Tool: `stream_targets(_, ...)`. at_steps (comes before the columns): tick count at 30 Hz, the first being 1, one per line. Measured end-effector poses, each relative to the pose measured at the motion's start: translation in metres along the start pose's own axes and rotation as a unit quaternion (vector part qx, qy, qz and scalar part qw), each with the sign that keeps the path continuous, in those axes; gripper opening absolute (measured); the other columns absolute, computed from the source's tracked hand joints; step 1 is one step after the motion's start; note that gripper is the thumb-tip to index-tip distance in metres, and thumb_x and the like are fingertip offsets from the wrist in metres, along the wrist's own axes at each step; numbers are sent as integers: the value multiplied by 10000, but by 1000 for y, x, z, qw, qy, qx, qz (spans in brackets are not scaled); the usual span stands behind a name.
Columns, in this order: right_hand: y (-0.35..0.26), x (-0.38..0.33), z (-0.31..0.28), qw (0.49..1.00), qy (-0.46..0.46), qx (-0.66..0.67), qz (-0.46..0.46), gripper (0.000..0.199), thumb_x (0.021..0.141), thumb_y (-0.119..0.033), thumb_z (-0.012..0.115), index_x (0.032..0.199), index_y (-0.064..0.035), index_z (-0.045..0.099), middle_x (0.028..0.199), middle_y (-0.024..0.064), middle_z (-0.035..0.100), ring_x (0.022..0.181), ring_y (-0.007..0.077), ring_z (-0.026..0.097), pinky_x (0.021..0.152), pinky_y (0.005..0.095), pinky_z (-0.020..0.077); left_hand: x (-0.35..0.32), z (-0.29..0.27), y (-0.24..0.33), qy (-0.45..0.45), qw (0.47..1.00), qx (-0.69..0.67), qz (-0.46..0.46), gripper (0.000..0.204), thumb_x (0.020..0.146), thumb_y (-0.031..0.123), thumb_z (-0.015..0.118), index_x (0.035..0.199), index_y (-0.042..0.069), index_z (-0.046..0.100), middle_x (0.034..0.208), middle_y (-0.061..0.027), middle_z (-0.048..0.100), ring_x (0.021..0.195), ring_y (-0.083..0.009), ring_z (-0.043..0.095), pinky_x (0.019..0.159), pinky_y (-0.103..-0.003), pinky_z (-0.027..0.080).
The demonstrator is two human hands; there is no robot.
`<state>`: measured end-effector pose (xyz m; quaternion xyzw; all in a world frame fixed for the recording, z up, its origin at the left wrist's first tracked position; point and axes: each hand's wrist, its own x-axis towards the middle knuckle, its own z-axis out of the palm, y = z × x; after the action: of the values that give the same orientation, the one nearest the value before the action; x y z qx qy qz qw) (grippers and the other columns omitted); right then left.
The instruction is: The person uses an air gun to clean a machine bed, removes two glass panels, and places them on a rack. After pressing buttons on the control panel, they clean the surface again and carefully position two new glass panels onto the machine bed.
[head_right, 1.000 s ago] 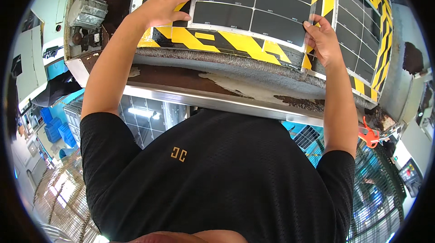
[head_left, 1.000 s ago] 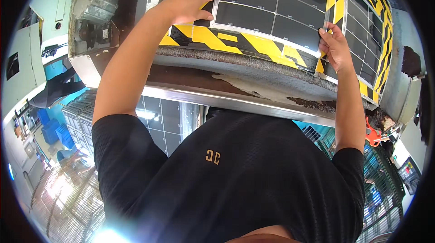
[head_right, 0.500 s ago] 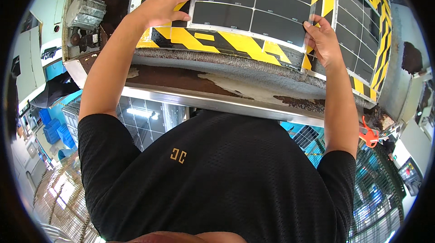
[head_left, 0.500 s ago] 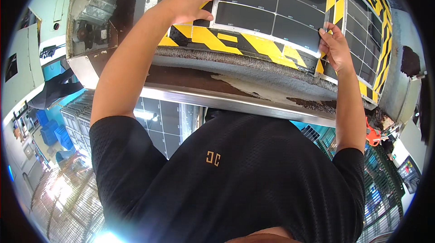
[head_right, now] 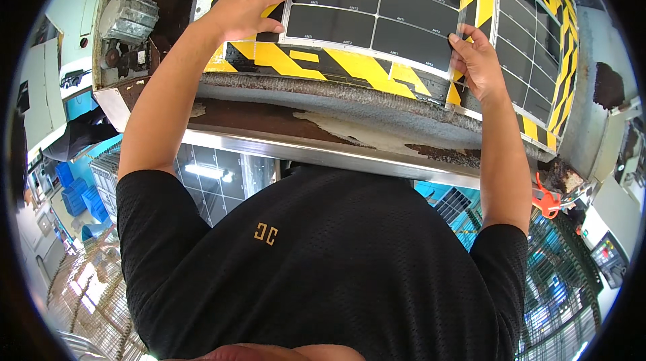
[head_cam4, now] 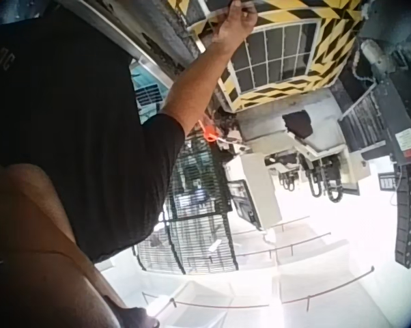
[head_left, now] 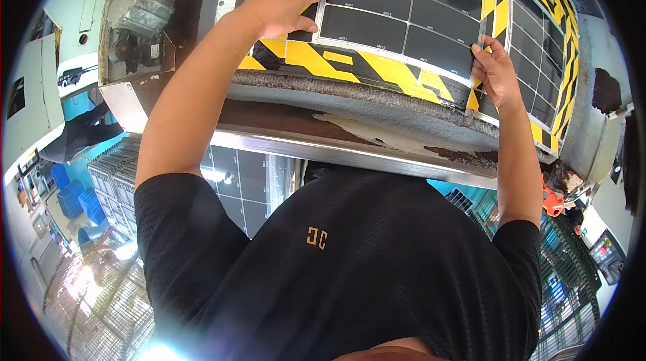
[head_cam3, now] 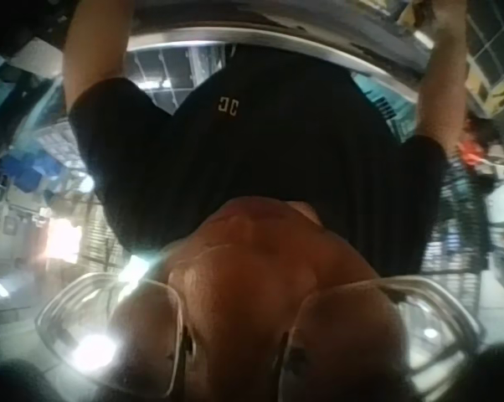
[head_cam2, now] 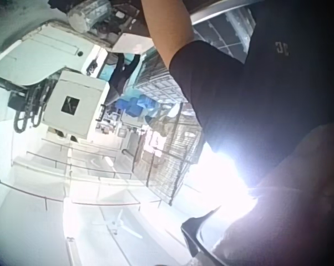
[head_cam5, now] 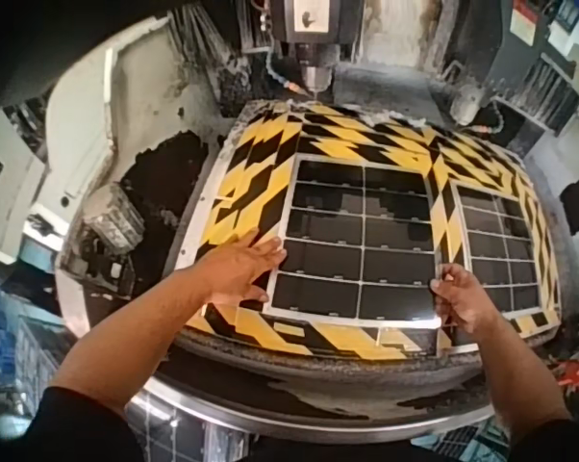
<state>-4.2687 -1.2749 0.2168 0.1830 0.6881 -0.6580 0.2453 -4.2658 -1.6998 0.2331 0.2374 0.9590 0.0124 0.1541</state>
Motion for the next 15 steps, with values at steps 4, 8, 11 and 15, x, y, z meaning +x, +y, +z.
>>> stream_targets(4, 3, 3, -5, 1000, -6, 2, -4, 339, 899, -156, 695, 1178, -91, 514, 727, -71, 512, 651, 33, 474, 618, 207, 433, 1, -1, 1, -6, 1000, -7, -1, 770, 820, 311, 719, 1489, 236, 346, 1586, 44, 226, 1460, -335, 178, 1196, -508, 173)
stream_targets(8, 0, 3, -7, 1000, -8, 1, -11, 345, 897, -157, 698, 1180, -90, 513, 727, -71, 512, 651, 33, 475, 618, 211, 436, 3, -4, 1, -6, 1000, -17, 1, 763, 829, 294, 713, 1491, 231, 340, 1589, 42, 215, 1465, -332, 161, 1196, -516, 163)
stream_targets(11, 0, 4, -4, 1000, -4, 0, -9, 344, 895, -157, 699, 1178, -90, 515, 720, -70, 508, 649, 33, 474, 618, 210, 436, 2, -5, 1, -10, 1000, -15, -3, 761, 834, 294, 710, 1493, 229, 335, 1589, 38, 218, 1464, -332, 163, 1197, -511, 164)
stream_targets(15, -1, 1, 0, 1000, 3, 0, -7, 334, 894, -153, 699, 1170, -91, 521, 721, -69, 509, 643, 34, 474, 613, 208, 436, 1, -7, 2, -14, 1000, -5, -4, 766, 833, 298, 712, 1494, 225, 333, 1588, 32, 223, 1461, -336, 175, 1194, -503, 181)
